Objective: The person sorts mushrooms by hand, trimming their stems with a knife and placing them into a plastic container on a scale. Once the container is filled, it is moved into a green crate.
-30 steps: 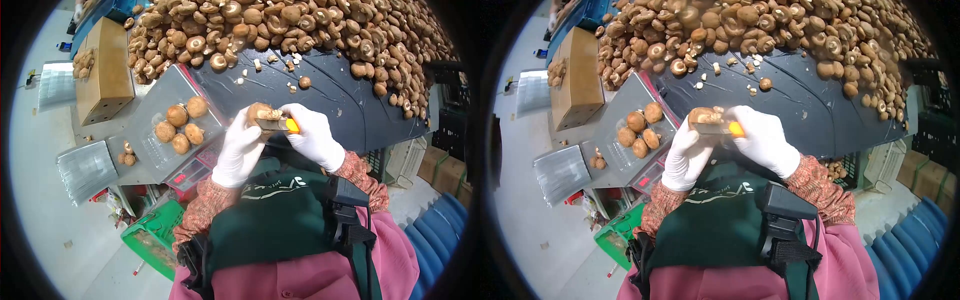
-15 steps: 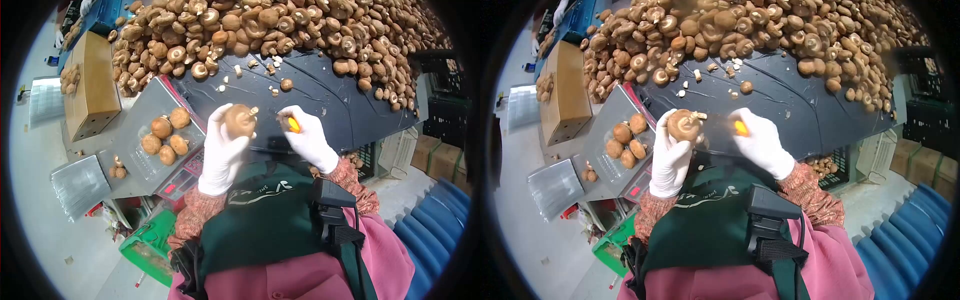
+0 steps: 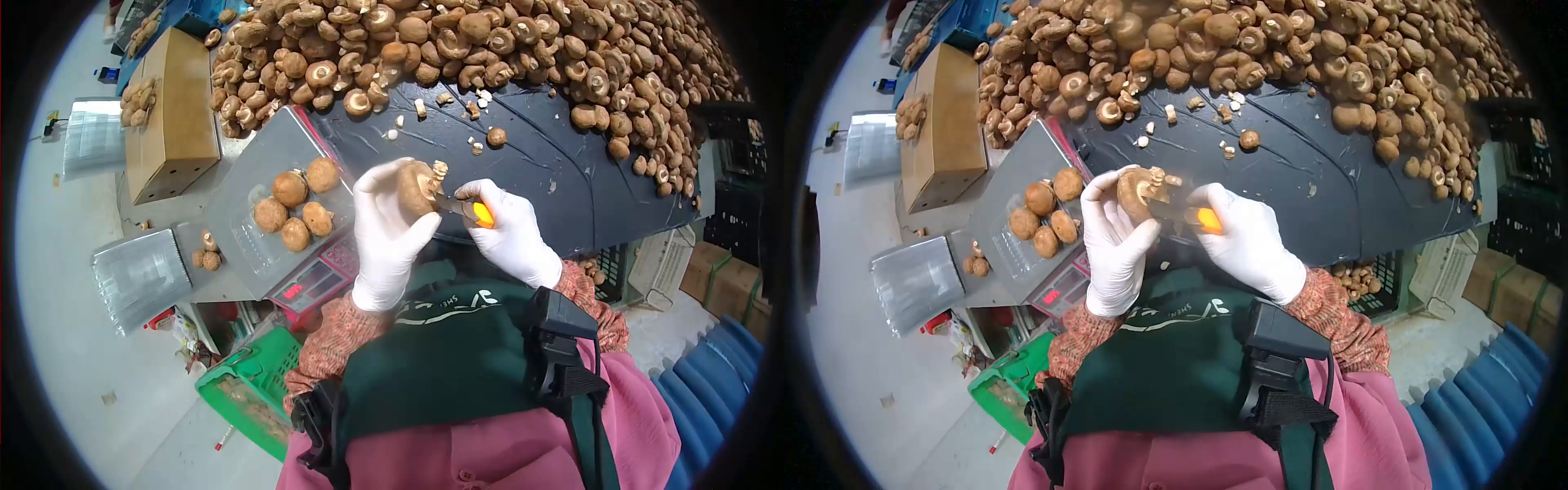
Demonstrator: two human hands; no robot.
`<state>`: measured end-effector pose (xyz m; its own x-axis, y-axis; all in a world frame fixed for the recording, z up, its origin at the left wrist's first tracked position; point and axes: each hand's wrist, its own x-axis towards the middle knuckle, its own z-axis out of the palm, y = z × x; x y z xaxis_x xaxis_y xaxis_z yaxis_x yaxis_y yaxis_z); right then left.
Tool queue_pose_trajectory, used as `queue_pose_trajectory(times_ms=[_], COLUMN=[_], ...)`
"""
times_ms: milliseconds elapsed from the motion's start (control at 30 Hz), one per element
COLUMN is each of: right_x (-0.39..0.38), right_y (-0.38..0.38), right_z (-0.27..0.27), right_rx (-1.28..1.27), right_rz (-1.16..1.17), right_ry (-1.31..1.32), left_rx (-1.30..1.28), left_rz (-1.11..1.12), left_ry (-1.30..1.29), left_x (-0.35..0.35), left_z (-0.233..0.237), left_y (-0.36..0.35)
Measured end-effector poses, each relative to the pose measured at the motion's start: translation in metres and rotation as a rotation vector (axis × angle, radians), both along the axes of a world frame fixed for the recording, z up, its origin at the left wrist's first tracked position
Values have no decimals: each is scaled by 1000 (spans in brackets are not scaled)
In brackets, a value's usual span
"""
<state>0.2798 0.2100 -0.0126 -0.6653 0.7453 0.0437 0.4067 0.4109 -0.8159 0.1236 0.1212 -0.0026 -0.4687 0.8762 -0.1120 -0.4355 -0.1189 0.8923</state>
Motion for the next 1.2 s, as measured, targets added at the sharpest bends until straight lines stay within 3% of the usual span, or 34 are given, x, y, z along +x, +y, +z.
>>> queue_pose_trajectory(times_ms=[333, 467, 633, 900, 1067, 1200], right_x=[2, 21, 23, 7, 17, 33], right_y=[4, 9, -2, -2, 4, 13], right_z=[-4, -26, -6, 5, -12, -18], right_rx=[46, 44, -49, 41, 88, -15], right_rz=[32, -78, -27, 71, -27, -135], right_ry=[-63, -145, -9, -87, -197, -118], left_rx=[63, 93, -9, 55, 70, 31], left_rz=[-29, 14, 24, 2, -24, -20], left_ry=[190, 286, 194, 225, 213, 170], left_x=[3, -1, 1, 5, 6, 4], left_z=[-5, -8, -3, -7, -4, 1], left_y=[-1, -2, -4, -10, -10, -8])
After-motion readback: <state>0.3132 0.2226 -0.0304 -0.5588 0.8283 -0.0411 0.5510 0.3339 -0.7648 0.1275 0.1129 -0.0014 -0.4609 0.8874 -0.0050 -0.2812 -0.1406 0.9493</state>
